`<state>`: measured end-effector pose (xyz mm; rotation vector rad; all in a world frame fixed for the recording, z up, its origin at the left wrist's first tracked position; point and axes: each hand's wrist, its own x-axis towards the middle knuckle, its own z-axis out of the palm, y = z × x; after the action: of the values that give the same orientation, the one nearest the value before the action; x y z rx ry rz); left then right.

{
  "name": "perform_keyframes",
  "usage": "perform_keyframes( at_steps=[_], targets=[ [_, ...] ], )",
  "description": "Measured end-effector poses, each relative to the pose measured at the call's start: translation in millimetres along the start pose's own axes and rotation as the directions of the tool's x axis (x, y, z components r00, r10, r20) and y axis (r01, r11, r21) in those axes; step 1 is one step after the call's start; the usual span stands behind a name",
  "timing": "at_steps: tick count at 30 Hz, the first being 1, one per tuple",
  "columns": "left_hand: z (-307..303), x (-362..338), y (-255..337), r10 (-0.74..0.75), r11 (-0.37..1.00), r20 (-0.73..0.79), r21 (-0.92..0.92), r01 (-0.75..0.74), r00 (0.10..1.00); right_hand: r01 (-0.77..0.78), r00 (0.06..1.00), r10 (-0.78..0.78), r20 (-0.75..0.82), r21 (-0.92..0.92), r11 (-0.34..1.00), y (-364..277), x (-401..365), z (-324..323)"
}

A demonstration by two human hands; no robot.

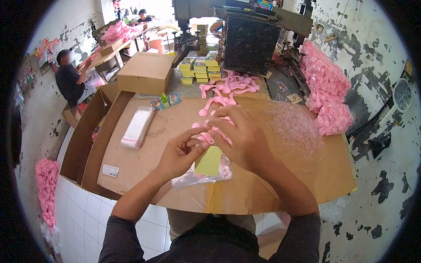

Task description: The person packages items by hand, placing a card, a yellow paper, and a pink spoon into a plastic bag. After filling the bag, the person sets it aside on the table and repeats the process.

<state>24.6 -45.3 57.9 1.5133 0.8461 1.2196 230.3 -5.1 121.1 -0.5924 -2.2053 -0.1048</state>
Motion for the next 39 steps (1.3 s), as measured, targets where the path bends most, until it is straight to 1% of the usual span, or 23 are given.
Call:
perform_keyframes(
  at_steps=[1, 3, 6, 7, 10, 13, 14, 15, 16, 19, 20, 22, 23, 25, 27, 29, 30, 32, 36, 38, 39],
  targets=[
    [0.1, -1.0, 0.8, -0.012, 0.998, 0.004, 0.069, 0.012, 1.0, 0.069, 0.998, -0.068, 0.008, -0.078, 0.995, -1.0, 0.4, 0.9],
    [-0.9, -4.5, 2.0, -0.041, 0.977, 0.006, 0.21, 0.039, 0.999, 0.114, 0.993, -0.11, 0.031, -0.176, 0.978, -5.4, 1.2, 2.8],
    [2.1, -7.2, 3.1, 0.026, 0.93, -0.022, 0.368, -0.016, 0.999, 0.196, 0.981, -0.188, 0.056, -0.292, 0.936, -6.6, 1.7, 13.2],
    [3.4, -6.7, 9.8, 0.053, 0.919, -0.006, 0.392, -0.047, 0.999, 0.222, 0.975, -0.211, 0.068, -0.328, 0.918, -6.0, -0.2, 16.9],
    [4.8, -6.8, 16.5, -0.007, 0.814, 0.05, 0.58, -0.023, 0.999, 0.202, 0.978, -0.163, 0.13, -0.403, 0.892, -6.1, -6.3, 24.1],
    [2.8, -4.8, 17.9, 0.012, 0.709, 0.158, 0.695, -0.12, 0.987, 0.015, 0.997, 0.017, 0.078, -0.394, 0.919, 10.3, -5.1, 16.6],
    [-0.9, -2.8, 11.7, 0.05, 0.752, 0.163, 0.644, -0.144, 0.985, -0.128, 0.99, 0.138, 0.036, -0.199, 0.972, 23.0, -8.8, 9.2],
    [-6.8, 1.2, 0.4, 0.09, 0.79, 0.163, 0.589, -0.17, 0.982, -0.259, 0.966, 0.258, 0.02, 0.008, 0.966, 40.1, -14.0, -1.3],
    [-10.8, 4.2, -4.8, 0.132, 0.824, 0.159, 0.531, -0.198, 0.978, -0.37, 0.927, 0.373, 0.031, 0.214, 0.904, 49.8, -15.0, -8.3],
    [-12.4, 9.6, -2.9, 0.064, 0.899, 0.083, 0.428, -0.094, 0.994, -0.412, 0.906, 0.388, 0.166, 0.147, 0.899, 34.1, -25.0, -27.6],
    [-11.2, 10.3, -0.8, 0.067, 0.891, 0.107, 0.441, -0.108, 0.992, -0.301, 0.949, 0.289, 0.123, 0.09, 0.949, 28.3, -26.7, -22.8],
    [-1.2, 9.0, 4.3, 0.062, 0.876, 0.148, 0.465, -0.125, 0.987, -0.073, 0.996, 0.074, 0.057, -0.031, 0.997, 12.4, -28.7, -7.8],
    [3.9, 9.8, 7.6, 0.106, 0.894, 0.175, 0.415, -0.171, 0.979, -0.045, 0.995, 0.052, 0.08, -0.098, 0.994, 4.6, -28.2, -5.5],
    [9.3, 10.6, 5.8, 0.113, 0.868, 0.171, 0.462, -0.181, 0.979, -0.014, 0.998, 0.023, 0.06, -0.147, 0.989, 1.6, -31.5, 4.9],
    [10.2, 10.0, 6.9, 0.128, 0.844, 0.17, 0.499, -0.197, 0.977, 0.006, 0.999, 0.003, 0.049, -0.198, 0.98, 1.5, -31.2, 9.7],
    [9.1, 10.3, 11.3, 0.085, 0.837, 0.166, 0.522, -0.161, 0.982, 0.023, 0.999, -0.012, 0.047, -0.235, 0.972, 0.7, -29.7, 13.5],
    [8.6, 10.1, 12.0, 0.064, 0.834, 0.163, 0.533, -0.142, 0.985, 0.028, 0.999, -0.017, 0.051, -0.234, 0.972, 1.0, -30.1, 16.0],
    [7.1, 10.8, 7.8, 0.069, 0.823, 0.175, 0.546, -0.156, 0.982, 0.04, 0.998, -0.027, 0.057, -0.236, 0.971, 3.1, -31.8, 22.1],
    [4.5, 11.4, -8.7, 0.07, 0.79, 0.187, 0.589, -0.169, 0.98, -0.002, 0.998, 0.016, 0.058, -0.225, 0.974, 8.9, -36.6, 37.4],
    [4.0, 10.7, -13.9, 0.067, 0.803, 0.197, 0.572, -0.17, 0.978, -0.044, 0.997, 0.058, 0.057, -0.221, 0.974, 14.4, -37.1, 41.2],
    [3.5, 10.6, -15.1, 0.067, 0.81, 0.204, 0.561, -0.172, 0.977, -0.093, 0.993, 0.104, 0.054, -0.183, 0.979, 16.5, -37.6, 42.2]
  ],
)
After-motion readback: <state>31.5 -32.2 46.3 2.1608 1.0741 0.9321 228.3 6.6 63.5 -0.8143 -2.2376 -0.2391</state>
